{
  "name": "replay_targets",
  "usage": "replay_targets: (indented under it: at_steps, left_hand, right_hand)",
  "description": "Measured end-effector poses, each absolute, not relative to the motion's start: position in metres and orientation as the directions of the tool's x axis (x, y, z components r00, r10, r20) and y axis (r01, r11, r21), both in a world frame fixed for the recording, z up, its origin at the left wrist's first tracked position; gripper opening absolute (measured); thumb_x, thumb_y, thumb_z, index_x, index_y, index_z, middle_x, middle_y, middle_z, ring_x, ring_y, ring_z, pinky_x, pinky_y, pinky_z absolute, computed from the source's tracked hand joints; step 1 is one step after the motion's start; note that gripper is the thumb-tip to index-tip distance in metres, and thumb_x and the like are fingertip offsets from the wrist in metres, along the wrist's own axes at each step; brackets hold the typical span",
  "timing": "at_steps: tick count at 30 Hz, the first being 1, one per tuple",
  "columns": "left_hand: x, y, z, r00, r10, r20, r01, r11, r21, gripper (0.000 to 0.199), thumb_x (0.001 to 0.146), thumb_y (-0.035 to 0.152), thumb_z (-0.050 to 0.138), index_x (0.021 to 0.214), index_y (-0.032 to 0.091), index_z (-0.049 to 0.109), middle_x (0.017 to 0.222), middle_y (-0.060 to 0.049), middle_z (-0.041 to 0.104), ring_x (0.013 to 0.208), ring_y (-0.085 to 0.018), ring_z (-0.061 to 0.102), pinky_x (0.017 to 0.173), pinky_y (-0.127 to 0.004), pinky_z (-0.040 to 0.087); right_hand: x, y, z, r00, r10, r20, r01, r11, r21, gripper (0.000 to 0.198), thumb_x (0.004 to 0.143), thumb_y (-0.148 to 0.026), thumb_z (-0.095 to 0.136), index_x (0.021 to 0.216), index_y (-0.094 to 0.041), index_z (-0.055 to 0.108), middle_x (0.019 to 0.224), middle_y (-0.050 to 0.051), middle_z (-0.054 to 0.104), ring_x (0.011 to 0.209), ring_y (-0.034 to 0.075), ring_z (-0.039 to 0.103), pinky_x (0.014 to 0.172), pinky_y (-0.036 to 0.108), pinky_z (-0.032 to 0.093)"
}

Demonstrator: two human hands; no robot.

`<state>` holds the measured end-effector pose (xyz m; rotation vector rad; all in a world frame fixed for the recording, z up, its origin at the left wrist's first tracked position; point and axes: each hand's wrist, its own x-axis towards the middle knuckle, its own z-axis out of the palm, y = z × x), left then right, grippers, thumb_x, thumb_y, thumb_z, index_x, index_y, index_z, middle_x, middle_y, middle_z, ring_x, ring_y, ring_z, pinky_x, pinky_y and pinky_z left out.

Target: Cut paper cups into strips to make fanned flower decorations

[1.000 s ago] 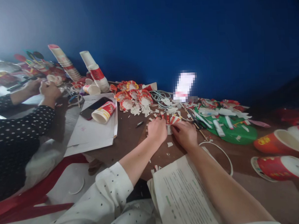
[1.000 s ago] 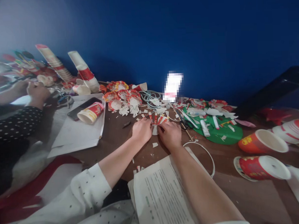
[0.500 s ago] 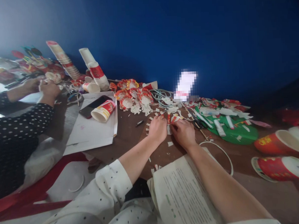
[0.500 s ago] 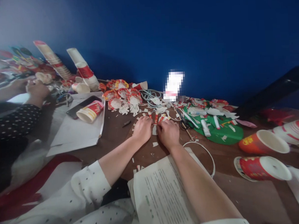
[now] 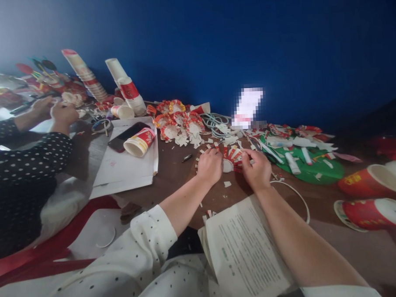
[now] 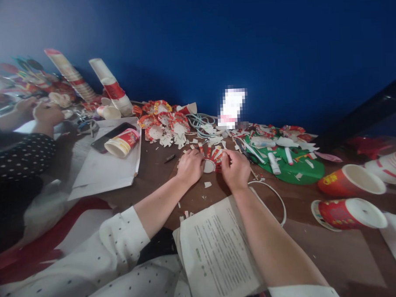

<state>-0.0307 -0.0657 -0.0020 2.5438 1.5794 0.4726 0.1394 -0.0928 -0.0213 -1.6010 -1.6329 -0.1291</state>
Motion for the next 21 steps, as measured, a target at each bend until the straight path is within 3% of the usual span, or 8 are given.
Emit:
replay_targets:
  at_steps: [3,11,21]
  left_hand:
    - [-0.031,-0.068,-0.004,0.399,0.888,0.23,0.855,-0.451,0.258,0.022,0.09,0.024,0.048,0.098,0.017,0.068,0.106,-0.011,0.064,0.103,-0.026,0.057,0.089,-0.037,0.047]
    - [-0.032,-0.072,-0.003,0.395,0.89,0.226,0.847,-0.449,0.285,0.024,0.091,0.027,0.049,0.106,0.017,0.066,0.108,-0.012,0.063,0.104,-0.026,0.057,0.091,-0.038,0.047]
    - [-0.023,-0.065,0.0,0.433,0.884,0.178,0.841,-0.467,0.274,0.028,0.088,0.01,0.04,0.095,0.013,0.067,0.103,-0.014,0.066,0.1,-0.026,0.06,0.091,-0.037,0.047]
  right_hand:
    - [0.141,-0.093,-0.021,0.178,0.814,0.553,0.854,0.152,-0.498,0.033,0.095,-0.034,0.045,0.1,-0.017,0.073,0.097,0.011,0.074,0.09,0.023,0.065,0.083,0.032,0.045]
    - [0.13,-0.092,-0.024,-0.03,0.905,0.425,0.908,0.202,-0.367,0.022,0.09,-0.037,0.059,0.09,-0.022,0.076,0.088,0.006,0.072,0.084,0.021,0.063,0.078,0.03,0.041]
    - [0.123,-0.091,-0.018,-0.041,0.934,0.354,0.96,0.136,-0.247,0.019,0.088,-0.029,0.058,0.083,-0.019,0.073,0.085,0.008,0.07,0.081,0.021,0.061,0.072,0.03,0.038]
